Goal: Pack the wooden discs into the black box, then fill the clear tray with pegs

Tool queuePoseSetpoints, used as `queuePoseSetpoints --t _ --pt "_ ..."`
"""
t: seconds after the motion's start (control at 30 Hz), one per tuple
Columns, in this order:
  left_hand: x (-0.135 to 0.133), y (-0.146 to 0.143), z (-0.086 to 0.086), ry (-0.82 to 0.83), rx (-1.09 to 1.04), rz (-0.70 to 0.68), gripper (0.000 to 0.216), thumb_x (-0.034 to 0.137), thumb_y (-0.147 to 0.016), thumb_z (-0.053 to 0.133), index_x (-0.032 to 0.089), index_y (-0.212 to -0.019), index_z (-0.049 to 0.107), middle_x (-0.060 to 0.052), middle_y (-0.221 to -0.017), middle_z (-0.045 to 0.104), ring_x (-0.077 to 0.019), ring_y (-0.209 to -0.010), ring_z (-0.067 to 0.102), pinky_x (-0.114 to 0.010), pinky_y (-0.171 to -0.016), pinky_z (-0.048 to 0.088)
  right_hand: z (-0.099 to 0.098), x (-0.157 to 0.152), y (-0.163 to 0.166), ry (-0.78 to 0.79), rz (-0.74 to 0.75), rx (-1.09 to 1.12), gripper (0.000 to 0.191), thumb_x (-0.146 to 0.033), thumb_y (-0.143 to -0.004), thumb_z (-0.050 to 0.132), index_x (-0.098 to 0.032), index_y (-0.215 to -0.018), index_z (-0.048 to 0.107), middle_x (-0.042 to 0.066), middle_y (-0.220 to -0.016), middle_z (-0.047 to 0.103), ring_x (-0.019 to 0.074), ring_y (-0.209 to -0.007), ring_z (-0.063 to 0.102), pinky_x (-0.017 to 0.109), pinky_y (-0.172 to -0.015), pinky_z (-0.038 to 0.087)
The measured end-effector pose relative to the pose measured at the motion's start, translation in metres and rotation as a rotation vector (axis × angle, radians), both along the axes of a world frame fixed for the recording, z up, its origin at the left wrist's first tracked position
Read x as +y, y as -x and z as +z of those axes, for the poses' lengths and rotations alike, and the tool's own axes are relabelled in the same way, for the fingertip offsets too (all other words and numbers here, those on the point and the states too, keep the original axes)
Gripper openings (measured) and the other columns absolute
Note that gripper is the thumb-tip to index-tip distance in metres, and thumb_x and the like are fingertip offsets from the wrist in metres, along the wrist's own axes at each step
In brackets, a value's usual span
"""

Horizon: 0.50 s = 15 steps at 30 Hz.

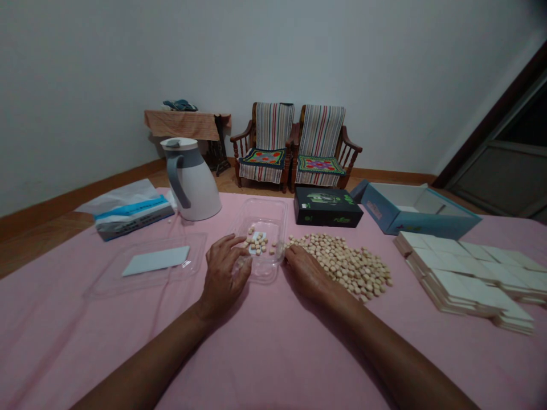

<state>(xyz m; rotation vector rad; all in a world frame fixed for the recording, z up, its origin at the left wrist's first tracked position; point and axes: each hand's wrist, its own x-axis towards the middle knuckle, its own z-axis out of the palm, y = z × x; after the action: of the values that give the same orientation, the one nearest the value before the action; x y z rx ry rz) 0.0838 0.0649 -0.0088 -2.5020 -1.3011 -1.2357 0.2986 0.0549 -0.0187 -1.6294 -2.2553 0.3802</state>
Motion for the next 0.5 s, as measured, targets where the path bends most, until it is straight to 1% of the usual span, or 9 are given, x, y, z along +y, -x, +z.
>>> queuePoseSetpoints --t 0.1,0.27,0.4,0.5 --pt "0.0 0.0 0.0 -0.006 0.0 0.004 0.016 0.028 -0.088 0.049 0.02 -0.093 0.062 -0.01 -0.117 0.063 -0.0278 -0.121 0.046 -0.05 -0.1 0.035 0.0 -0.001 -0.001 -0.025 0.005 -0.01 0.019 -0.016 -0.092 0.041 -0.016 -0.099 0.059 0.01 -0.107 0.057 0.0178 -0.101 0.049 0.029 -0.085 0.035" --pt "-0.001 -0.001 0.002 -0.013 -0.003 0.008 0.017 0.028 -0.089 0.047 0.02 -0.092 0.062 -0.01 -0.116 0.063 -0.0278 -0.12 0.047 -0.05 -0.1 0.036 0.009 -0.013 0.001 -0.026 0.004 0.023 0.017 -0.015 -0.09 0.043 -0.017 -0.101 0.056 0.009 -0.104 0.055 0.0171 -0.096 0.049 0.028 -0.082 0.035" --pt "-0.001 -0.001 0.002 -0.017 -0.006 0.0 0.017 0.028 -0.088 0.048 0.021 -0.092 0.062 -0.009 -0.116 0.063 -0.0275 -0.12 0.047 -0.049 -0.1 0.036 0.01 -0.019 0.006 -0.012 0.044 0.09 0.013 -0.017 -0.088 0.047 -0.018 -0.097 0.056 0.007 -0.103 0.055 0.0159 -0.094 0.049 0.027 -0.081 0.035" --pt "0.0 -0.001 0.002 -0.012 -0.005 0.002 0.016 0.028 -0.088 0.047 0.021 -0.092 0.062 -0.009 -0.116 0.063 -0.0273 -0.12 0.047 -0.049 -0.1 0.036 0.009 -0.018 0.005 -0.015 0.064 0.103 0.015 -0.016 -0.09 0.041 -0.018 -0.093 0.056 0.006 -0.101 0.056 0.0147 -0.092 0.05 0.026 -0.079 0.035"
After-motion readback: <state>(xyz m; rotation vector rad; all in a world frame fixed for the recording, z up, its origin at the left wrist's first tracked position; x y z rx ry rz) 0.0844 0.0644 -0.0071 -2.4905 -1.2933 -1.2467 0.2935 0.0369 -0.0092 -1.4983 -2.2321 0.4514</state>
